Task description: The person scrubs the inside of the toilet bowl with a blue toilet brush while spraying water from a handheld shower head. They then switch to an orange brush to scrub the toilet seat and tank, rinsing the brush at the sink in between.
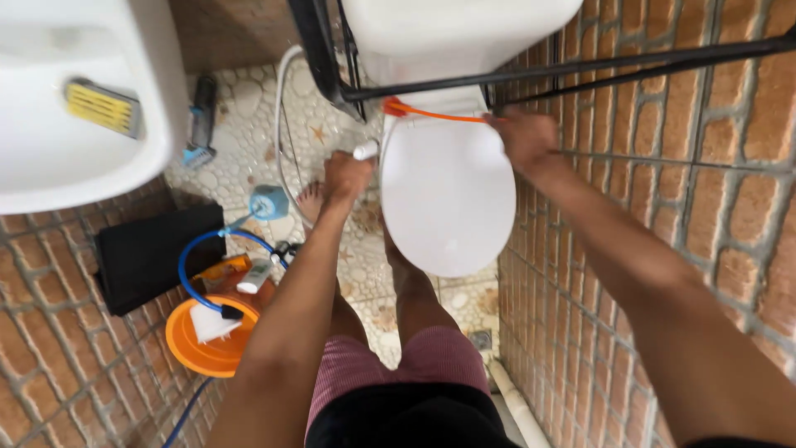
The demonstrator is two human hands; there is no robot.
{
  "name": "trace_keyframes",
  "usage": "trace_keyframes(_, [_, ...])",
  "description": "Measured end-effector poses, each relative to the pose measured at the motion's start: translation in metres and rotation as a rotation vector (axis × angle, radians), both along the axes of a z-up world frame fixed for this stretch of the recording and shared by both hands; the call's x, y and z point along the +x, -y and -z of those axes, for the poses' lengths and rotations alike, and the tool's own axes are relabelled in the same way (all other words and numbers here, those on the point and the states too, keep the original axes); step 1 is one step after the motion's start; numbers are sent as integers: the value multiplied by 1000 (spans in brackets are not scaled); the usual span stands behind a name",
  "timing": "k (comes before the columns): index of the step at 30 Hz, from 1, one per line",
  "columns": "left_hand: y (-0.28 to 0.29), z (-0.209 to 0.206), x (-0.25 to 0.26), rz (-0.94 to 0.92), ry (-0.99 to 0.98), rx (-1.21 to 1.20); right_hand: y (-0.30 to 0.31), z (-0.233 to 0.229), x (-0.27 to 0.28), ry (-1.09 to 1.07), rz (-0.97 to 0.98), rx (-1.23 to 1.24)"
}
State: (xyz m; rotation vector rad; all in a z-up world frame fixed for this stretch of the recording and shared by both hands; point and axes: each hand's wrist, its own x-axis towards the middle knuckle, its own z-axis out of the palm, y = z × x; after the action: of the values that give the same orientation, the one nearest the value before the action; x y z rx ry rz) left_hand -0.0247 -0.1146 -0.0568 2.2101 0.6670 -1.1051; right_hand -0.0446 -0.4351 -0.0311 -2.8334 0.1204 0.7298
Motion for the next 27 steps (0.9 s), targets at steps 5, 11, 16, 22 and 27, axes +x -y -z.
trace_keyframes(5, [3,45,5,-103,55,-14,64,-18,-21,-234,-328,-481])
trace_keyframes(11, [20,33,10,-128,82,-15,-1,47,-11,-42,-330,-357])
trace_keyframes(16, [0,17,15,-94,79,18,4,54,0,-77,-161,-281])
trace_keyframes(22, [21,21,4,-30,27,7,61,-13,-13,-145,-67,-438])
trace_keyframes(27, [35,-10,15,-32,68,-40,8,44,-18,-119,-290,-418])
